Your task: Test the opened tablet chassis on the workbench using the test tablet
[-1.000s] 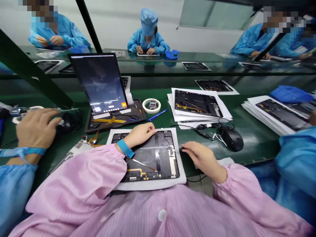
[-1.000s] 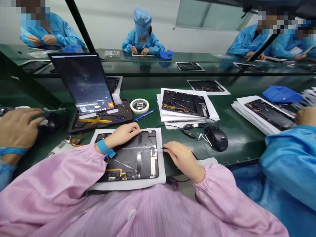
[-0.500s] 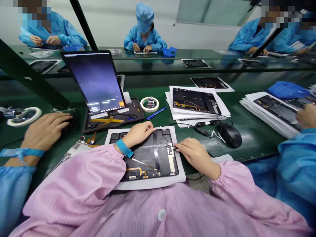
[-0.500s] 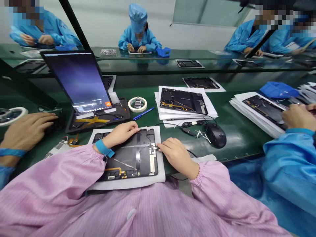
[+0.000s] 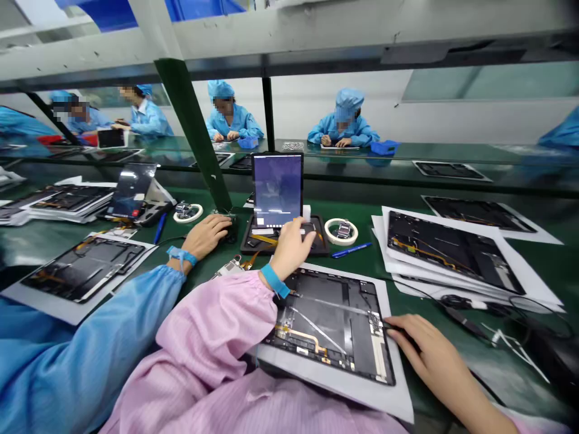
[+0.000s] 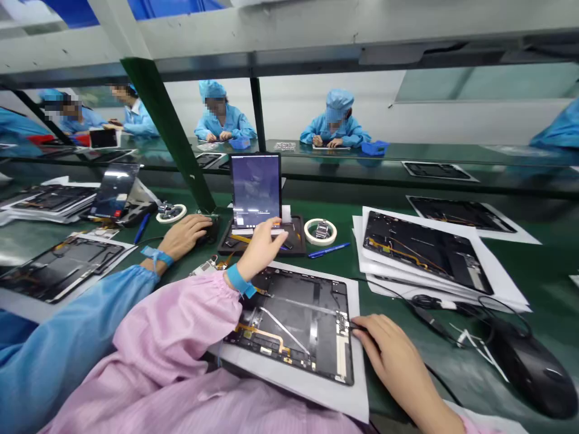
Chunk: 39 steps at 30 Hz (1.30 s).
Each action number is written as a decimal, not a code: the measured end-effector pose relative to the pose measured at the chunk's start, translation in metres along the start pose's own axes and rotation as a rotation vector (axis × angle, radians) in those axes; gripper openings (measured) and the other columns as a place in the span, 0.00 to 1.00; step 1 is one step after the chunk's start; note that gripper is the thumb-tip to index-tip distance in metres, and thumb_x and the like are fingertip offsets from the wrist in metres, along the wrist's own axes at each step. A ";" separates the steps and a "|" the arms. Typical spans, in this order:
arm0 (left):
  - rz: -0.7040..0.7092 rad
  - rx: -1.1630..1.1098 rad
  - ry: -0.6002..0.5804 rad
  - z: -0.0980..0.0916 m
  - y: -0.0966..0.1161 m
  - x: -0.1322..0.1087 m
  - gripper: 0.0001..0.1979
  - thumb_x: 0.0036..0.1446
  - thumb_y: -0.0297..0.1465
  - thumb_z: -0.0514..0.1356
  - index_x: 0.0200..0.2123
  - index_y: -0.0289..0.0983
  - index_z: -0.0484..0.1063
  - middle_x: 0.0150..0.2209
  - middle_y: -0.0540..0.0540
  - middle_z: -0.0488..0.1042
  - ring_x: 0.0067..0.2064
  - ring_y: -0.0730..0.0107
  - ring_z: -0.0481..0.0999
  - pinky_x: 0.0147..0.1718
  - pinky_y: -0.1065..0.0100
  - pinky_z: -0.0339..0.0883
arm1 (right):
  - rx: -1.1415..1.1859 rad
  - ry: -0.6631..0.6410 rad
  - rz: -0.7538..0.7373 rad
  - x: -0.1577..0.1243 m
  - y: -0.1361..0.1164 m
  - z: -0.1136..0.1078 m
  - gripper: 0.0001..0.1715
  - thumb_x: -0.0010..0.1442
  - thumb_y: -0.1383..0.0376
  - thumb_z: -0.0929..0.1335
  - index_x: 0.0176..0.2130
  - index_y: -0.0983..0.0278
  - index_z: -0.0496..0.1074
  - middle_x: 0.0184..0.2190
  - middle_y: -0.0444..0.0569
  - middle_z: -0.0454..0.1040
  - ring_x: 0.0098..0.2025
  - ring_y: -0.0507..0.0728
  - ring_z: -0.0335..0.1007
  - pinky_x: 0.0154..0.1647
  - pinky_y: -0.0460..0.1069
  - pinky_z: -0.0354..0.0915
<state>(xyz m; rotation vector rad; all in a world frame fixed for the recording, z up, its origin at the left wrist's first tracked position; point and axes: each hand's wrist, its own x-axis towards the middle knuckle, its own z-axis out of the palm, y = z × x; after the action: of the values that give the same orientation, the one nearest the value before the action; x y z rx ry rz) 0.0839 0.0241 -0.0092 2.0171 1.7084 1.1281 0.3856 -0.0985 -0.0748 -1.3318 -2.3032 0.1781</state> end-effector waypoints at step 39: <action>-0.316 0.292 0.042 -0.013 -0.037 0.011 0.26 0.57 0.29 0.49 0.58 0.25 0.54 0.65 0.26 0.52 0.67 0.47 0.47 0.60 0.49 0.51 | -0.009 0.033 0.019 0.004 0.001 -0.002 0.18 0.64 0.52 0.62 0.41 0.59 0.74 0.37 0.50 0.76 0.38 0.59 0.74 0.39 0.53 0.71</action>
<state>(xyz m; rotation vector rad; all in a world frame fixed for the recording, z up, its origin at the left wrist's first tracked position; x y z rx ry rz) 0.0486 0.0406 -0.0201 1.7910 2.2265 0.8627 0.3860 -0.0949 -0.0726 -1.3511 -2.2669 0.1511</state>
